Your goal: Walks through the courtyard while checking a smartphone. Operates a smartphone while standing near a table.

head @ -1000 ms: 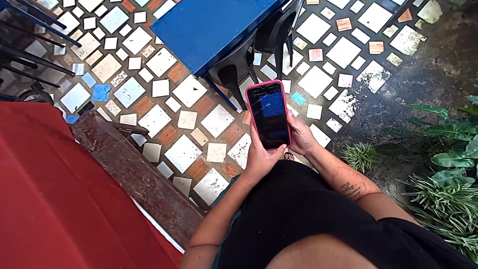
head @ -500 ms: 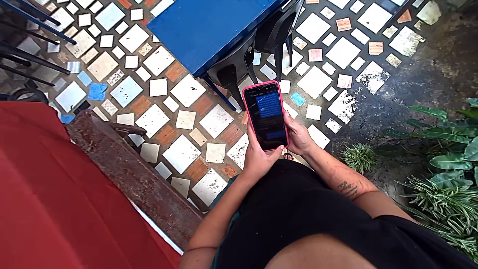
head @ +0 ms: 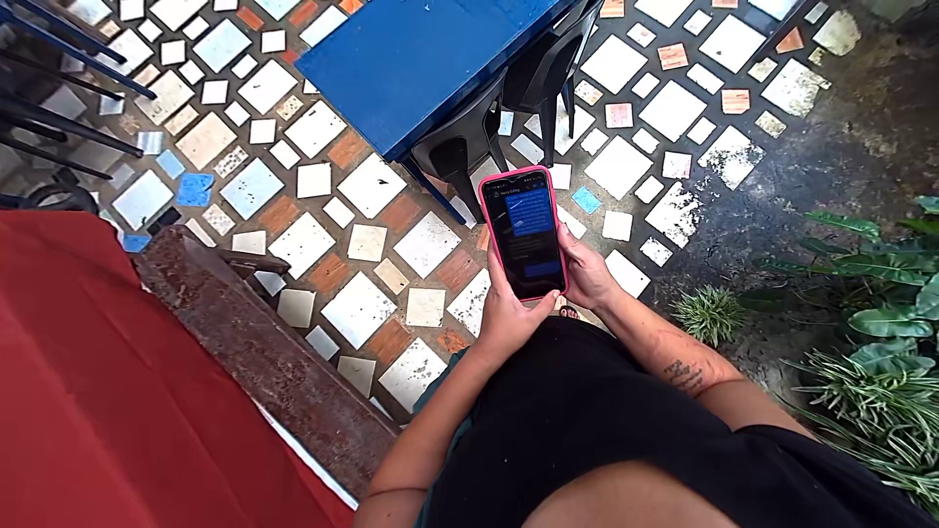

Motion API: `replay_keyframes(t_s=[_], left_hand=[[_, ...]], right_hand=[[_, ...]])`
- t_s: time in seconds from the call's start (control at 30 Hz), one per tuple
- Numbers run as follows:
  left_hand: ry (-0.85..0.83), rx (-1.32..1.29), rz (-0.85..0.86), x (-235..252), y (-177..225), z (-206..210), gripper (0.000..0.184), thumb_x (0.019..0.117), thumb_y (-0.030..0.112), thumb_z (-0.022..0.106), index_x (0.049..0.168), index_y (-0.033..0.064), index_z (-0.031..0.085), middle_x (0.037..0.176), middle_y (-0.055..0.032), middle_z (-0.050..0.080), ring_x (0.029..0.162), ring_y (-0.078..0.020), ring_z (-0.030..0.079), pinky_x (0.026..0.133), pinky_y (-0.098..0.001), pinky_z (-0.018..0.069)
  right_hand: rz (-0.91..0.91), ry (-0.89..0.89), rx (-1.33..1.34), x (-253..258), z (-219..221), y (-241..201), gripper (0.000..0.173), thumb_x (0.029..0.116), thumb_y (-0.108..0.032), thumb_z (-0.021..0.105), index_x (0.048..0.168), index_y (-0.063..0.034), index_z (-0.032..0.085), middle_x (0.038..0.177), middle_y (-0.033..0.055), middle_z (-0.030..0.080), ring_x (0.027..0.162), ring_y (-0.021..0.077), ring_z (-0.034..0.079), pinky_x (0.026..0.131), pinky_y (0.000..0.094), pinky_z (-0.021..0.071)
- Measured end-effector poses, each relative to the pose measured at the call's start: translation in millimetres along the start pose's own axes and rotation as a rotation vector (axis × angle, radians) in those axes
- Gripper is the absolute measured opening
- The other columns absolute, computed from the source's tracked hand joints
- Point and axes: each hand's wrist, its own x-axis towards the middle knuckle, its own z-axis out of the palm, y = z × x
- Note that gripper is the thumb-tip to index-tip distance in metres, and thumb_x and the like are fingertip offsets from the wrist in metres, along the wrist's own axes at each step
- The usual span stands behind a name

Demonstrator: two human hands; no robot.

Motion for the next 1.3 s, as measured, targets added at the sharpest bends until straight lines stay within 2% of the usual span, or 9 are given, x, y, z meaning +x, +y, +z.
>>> replay_keyframes(t_s=[0.17,0.33,0.43,0.53,0.63,0.77,0.97,1.13,1.3], left_hand=[[-0.004,0.032,-0.013,0.6,0.0,-1.5,0.122,0.0776,0.034,0.085,0.163,0.0075,0.001,0.148,-0.0188,0.050,0.134,-0.0179,0.055,0.110,-0.0387,0.0478],[-0.004,0.008,0.001,-0.4,-3.2,-1.7,0.119,0.0787,0.032,0.084,0.162,0.0071,0.003,0.138,-0.0163,0.059,0.125,-0.0154,0.062,0.106,-0.0371,0.0523],[-0.004,0.018,-0.005,-1.8,-2.6,-3.1,0.121,0.0790,0.032,0.084,0.163,0.0070,0.001,0.141,-0.0181,0.056,0.128,-0.0162,0.060,0.108,-0.0371,0.0501],[-0.005,0.017,-0.013,-3.1,-2.9,-4.0,0.120,0.0789,0.033,0.084,0.162,0.0074,0.002,0.142,-0.0172,0.056,0.128,-0.0156,0.059,0.108,-0.0364,0.0499],[-0.028,0.009,-0.002,-4.7,-4.2,-6.6,0.126,0.0749,0.035,0.087,0.163,0.0086,0.001,0.144,-0.0168,0.054,0.130,-0.0158,0.057,0.110,-0.0371,0.0485],[-0.107,-0.051,0.031,-5.6,-13.0,-9.9,0.133,0.0721,0.026,0.093,0.163,0.0123,-0.004,0.143,-0.0153,0.056,0.130,-0.0166,0.059,0.111,-0.0371,0.0489],[-0.131,-0.125,0.034,-12.3,-24.3,-4.2,0.120,0.0779,0.013,0.088,0.161,0.0017,0.003,0.134,-0.0176,0.063,0.121,-0.0169,0.066,0.107,-0.0343,0.0537],[-0.161,-0.059,0.038,-17.9,-24.5,-0.9,0.116,0.0805,0.014,0.086,0.162,0.0035,0.004,0.131,-0.0181,0.065,0.119,-0.0184,0.067,0.105,-0.0359,0.0543],[-0.180,-0.081,0.013,-20.5,-25.8,2.0,0.116,0.0798,0.013,0.087,0.162,0.0037,0.005,0.129,-0.0175,0.066,0.117,-0.0184,0.068,0.105,-0.0361,0.0548]], right_hand=[[0.003,0.022,-0.011,0.6,2.3,0.0,0.043,0.1103,-0.046,0.030,0.138,-0.0208,0.052,0.120,0.0033,0.069,0.110,0.0146,0.067,0.093,0.0373,0.0578],[0.002,-0.016,0.003,0.9,0.5,1.7,0.043,0.1101,-0.046,0.032,0.140,-0.0219,0.052,0.121,0.0042,0.069,0.110,0.0152,0.068,0.093,0.0375,0.0585],[0.008,-0.033,0.002,1.2,1.2,2.1,0.043,0.1100,-0.046,0.032,0.141,-0.0218,0.050,0.123,0.0046,0.069,0.112,0.0156,0.067,0.095,0.0378,0.0576],[0.016,-0.017,0.005,0.9,1.5,3.8,0.043,0.1097,-0.047,0.032,0.135,-0.0203,0.054,0.119,0.0051,0.070,0.109,0.0163,0.069,0.093,0.0383,0.0584],[0.025,-0.030,0.009,0.1,0.2,5.0,0.043,0.1099,-0.047,0.030,0.138,-0.0213,0.052,0.120,0.0051,0.069,0.110,0.0168,0.068,0.094,0.0389,0.0578],[0.024,-0.004,-0.018,-2.6,0.6,3.0,0.047,0.1108,-0.045,0.025,0.134,-0.0197,0.056,0.118,0.0054,0.071,0.108,0.0162,0.069,0.092,0.0381,0.0592],[-0.010,0.137,-0.258,-7.7,4.4,1.6,0.045,0.1092,-0.042,0.031,0.136,-0.0146,0.053,0.111,0.0043,0.072,0.100,0.0131,0.071,0.089,0.0344,0.0600],[-0.002,0.242,-0.359,-9.2,5.3,-3.7,0.031,0.1087,-0.029,0.041,0.118,-0.0092,0.063,0.097,0.0052,0.074,0.086,0.0114,0.073,0.078,0.0313,0.0618],[0.024,0.315,-0.346,-12.8,7.8,-0.6,0.027,0.1097,-0.025,0.045,0.115,-0.0078,0.065,0.093,0.0063,0.074,0.082,0.0120,0.073,0.075,0.0303,0.0621]])
